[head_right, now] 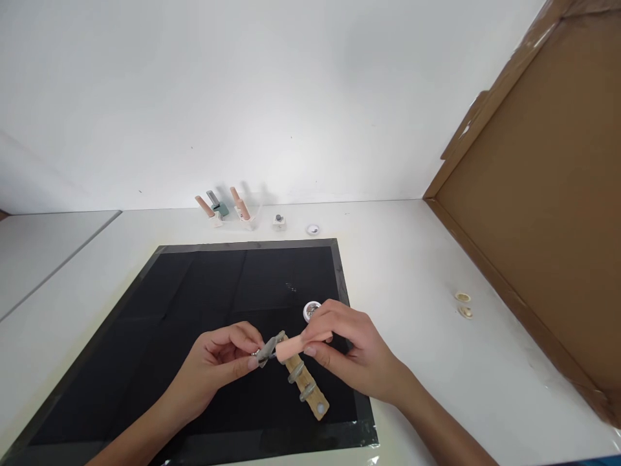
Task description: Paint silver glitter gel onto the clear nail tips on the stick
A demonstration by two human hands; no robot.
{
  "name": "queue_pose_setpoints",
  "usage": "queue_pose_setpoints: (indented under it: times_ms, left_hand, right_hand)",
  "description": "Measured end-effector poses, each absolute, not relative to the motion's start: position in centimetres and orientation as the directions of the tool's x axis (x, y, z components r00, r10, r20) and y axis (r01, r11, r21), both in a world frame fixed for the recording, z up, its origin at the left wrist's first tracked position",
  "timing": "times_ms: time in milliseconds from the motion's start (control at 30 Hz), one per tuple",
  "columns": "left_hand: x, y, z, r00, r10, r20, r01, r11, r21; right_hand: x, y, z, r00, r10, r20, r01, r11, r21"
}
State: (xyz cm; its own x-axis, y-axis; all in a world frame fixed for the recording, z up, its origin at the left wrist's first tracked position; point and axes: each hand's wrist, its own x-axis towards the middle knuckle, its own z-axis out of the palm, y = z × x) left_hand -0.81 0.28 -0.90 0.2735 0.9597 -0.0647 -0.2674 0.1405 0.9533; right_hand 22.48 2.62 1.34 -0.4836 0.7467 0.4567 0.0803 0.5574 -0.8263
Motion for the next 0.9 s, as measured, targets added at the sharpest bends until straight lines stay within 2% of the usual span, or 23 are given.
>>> queue_pose_setpoints:
  times_ms: [200, 367, 467, 600, 667, 800, 900]
  left_hand:
    - [-0.8, 0.03, -1.01, 0.241, 0.969, 0.061, -0.064, -0.047, 0.997]
    - [-0.6, -0.08, -0.79, 0.238, 0.957, 0.166, 0.035, -0.179, 0.983]
    - [-0.44, -0.07, -0.66, 0.259, 0.945, 0.2, 0.079, -0.227, 0.971]
    - [-0.31, -0.03, -0.55, 0.272, 0.937, 0.22, 0.131, -0.263, 0.956]
    - [-0.29, 0.02, -0.52, 0.273, 0.931, 0.243, 0.154, -0.292, 0.944]
    - [-0.37, 0.15, -0.52, 0.301, 0.907, 0.294, 0.182, -0.357, 0.916]
    - [-0.5, 0.14, -0.59, 0.34, 0.889, 0.307, 0.18, -0.382, 0.907]
  right_hand:
    - [22.61, 2.72, 1.31, -0.385, 0.836, 0.391, 0.256, 0.504, -0.825]
    - [22.75, 2.68, 1.15, -0.472, 0.794, 0.383, 0.12, 0.488, -0.864]
    - [22.56, 2.64, 1.11, -0.487, 0.801, 0.347, 0.152, 0.469, -0.87]
    - [22.6, 2.71, 1.14, -0.391, 0.864, 0.318, 0.245, 0.43, -0.869]
    - [22.74, 2.74, 1.18, -0.366, 0.87, 0.331, 0.229, 0.429, -0.874]
    - [22.71, 2.68, 1.28, -0.483, 0.805, 0.344, 0.118, 0.449, -0.885]
    - [22.35, 2.64, 1.36, -0.503, 0.802, 0.322, 0.153, 0.45, -0.88]
